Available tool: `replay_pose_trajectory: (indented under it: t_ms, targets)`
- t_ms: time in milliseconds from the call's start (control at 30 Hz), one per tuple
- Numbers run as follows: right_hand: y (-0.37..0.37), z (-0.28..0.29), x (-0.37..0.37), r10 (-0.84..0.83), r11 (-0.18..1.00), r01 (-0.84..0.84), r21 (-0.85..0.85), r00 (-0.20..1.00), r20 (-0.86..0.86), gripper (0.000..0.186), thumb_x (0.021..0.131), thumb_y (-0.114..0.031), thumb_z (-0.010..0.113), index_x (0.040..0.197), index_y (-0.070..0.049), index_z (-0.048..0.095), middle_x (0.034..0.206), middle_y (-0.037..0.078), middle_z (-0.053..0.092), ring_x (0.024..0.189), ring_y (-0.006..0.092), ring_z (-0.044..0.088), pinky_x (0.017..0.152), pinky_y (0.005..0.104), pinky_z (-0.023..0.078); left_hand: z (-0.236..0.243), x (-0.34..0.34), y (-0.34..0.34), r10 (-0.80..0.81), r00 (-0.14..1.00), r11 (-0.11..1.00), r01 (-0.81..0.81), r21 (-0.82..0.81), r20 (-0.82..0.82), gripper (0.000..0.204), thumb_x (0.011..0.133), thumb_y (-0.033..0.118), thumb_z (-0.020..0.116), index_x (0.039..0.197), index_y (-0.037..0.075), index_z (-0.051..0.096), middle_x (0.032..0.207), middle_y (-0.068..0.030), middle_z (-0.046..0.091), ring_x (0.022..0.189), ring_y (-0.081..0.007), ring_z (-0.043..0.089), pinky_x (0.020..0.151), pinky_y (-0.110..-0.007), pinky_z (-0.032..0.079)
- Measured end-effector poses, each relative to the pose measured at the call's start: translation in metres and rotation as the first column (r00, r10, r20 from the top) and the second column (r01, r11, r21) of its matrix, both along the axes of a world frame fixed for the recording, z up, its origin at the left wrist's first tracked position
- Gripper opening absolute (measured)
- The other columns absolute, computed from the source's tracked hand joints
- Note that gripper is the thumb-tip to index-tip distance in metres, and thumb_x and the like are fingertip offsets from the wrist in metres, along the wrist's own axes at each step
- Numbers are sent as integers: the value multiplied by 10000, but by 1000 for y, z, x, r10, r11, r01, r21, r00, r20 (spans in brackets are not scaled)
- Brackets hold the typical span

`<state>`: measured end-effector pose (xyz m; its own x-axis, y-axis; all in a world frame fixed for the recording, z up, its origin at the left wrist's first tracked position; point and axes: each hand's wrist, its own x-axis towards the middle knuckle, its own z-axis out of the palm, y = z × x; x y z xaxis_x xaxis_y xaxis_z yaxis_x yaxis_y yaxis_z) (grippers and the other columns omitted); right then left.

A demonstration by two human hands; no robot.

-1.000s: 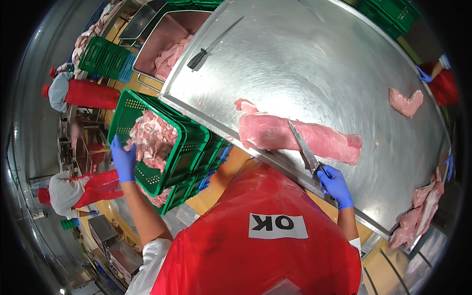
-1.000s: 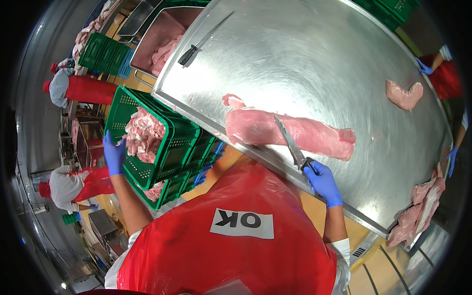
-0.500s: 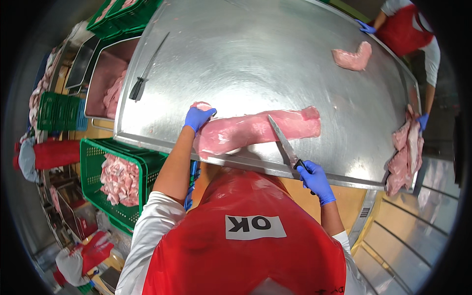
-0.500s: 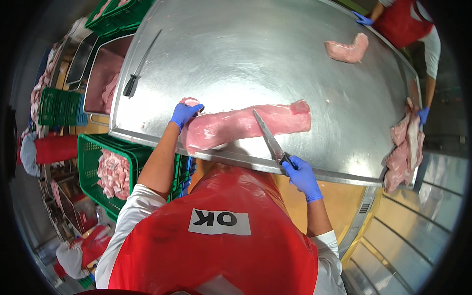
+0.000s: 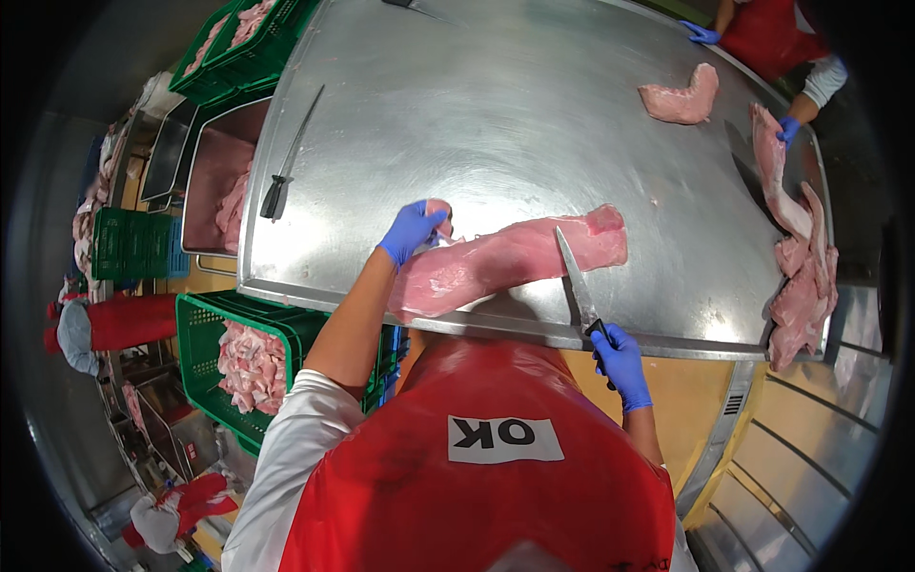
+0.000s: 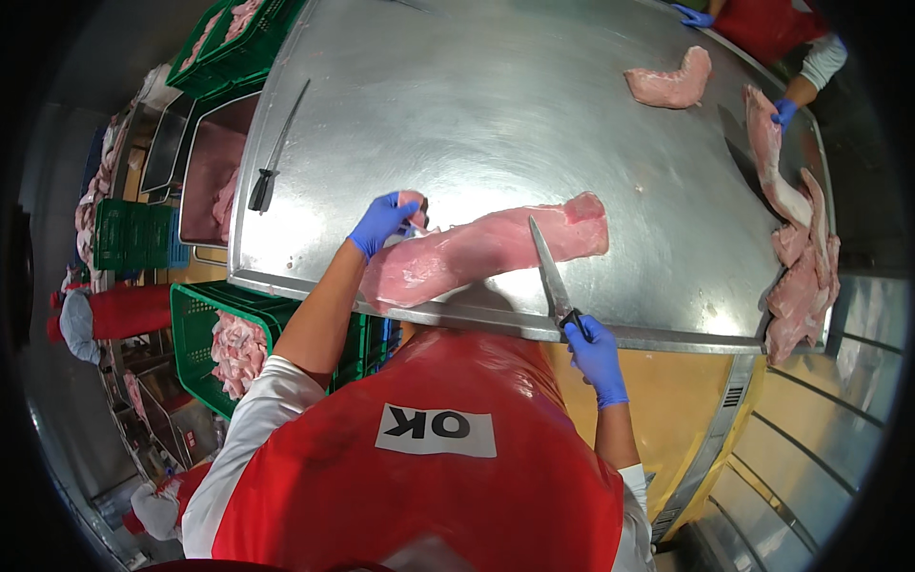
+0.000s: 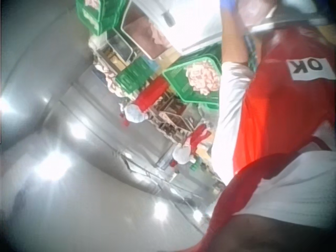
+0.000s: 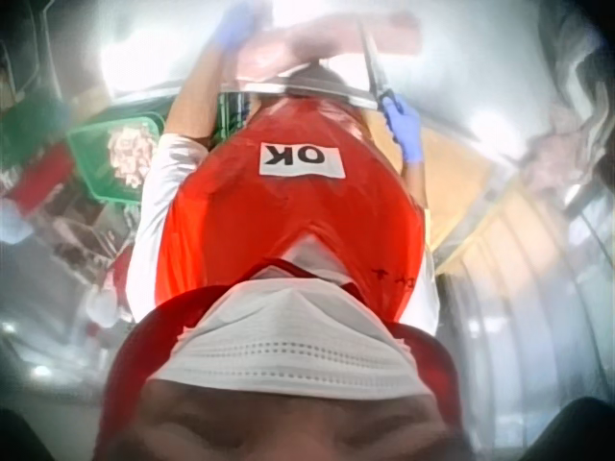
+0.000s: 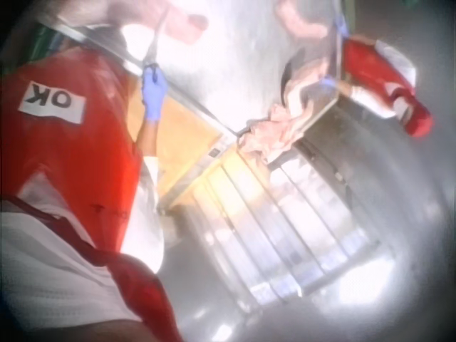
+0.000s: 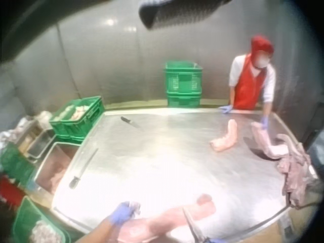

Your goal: The person uses a knife to trim fat and connective tissue from large pork loins on a stainless steel table. They repeatedly lift and remove trimmed pieces, placing them into a green crate while continuing to work on the same cut.

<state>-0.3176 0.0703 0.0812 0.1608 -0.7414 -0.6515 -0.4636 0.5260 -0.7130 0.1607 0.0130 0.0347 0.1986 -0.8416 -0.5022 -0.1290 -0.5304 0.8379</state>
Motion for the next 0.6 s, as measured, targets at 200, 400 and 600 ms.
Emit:
replay_pose_trajectory:
  t_ms: [200,400,600]
  targets:
    - [-20,-3,6,62,998,-62,-12,998,13,189,1069,-246,655,1062,-62,696,685,4,591,488,82,523,461,269,430,80,34,-1,81,994,990,-89,-110,-69,175,1032,191,687,1050,19,712,864,-64,721,778,-148,700,739,-296,583]
    - [-35,-6,25,124,992,-124,3,990,63,192,1070,-248,653,1069,-61,698,674,-7,577,502,70,505,468,264,428,168,91,60,225,973,949,-231,-214,-51,196,1008,251,714,1055,61,729,841,-28,699,811,-108,688,731,-269,561]
    - [-53,1,61,212,977,-212,-7,974,79,184,1071,-242,651,1064,-63,694,703,-10,584,512,64,493,478,260,420,62,80,90,-84,957,996,73,52,277,397,950,416,754,1000,25,802,965,-97,784,904,-189,734,833,-329,581]
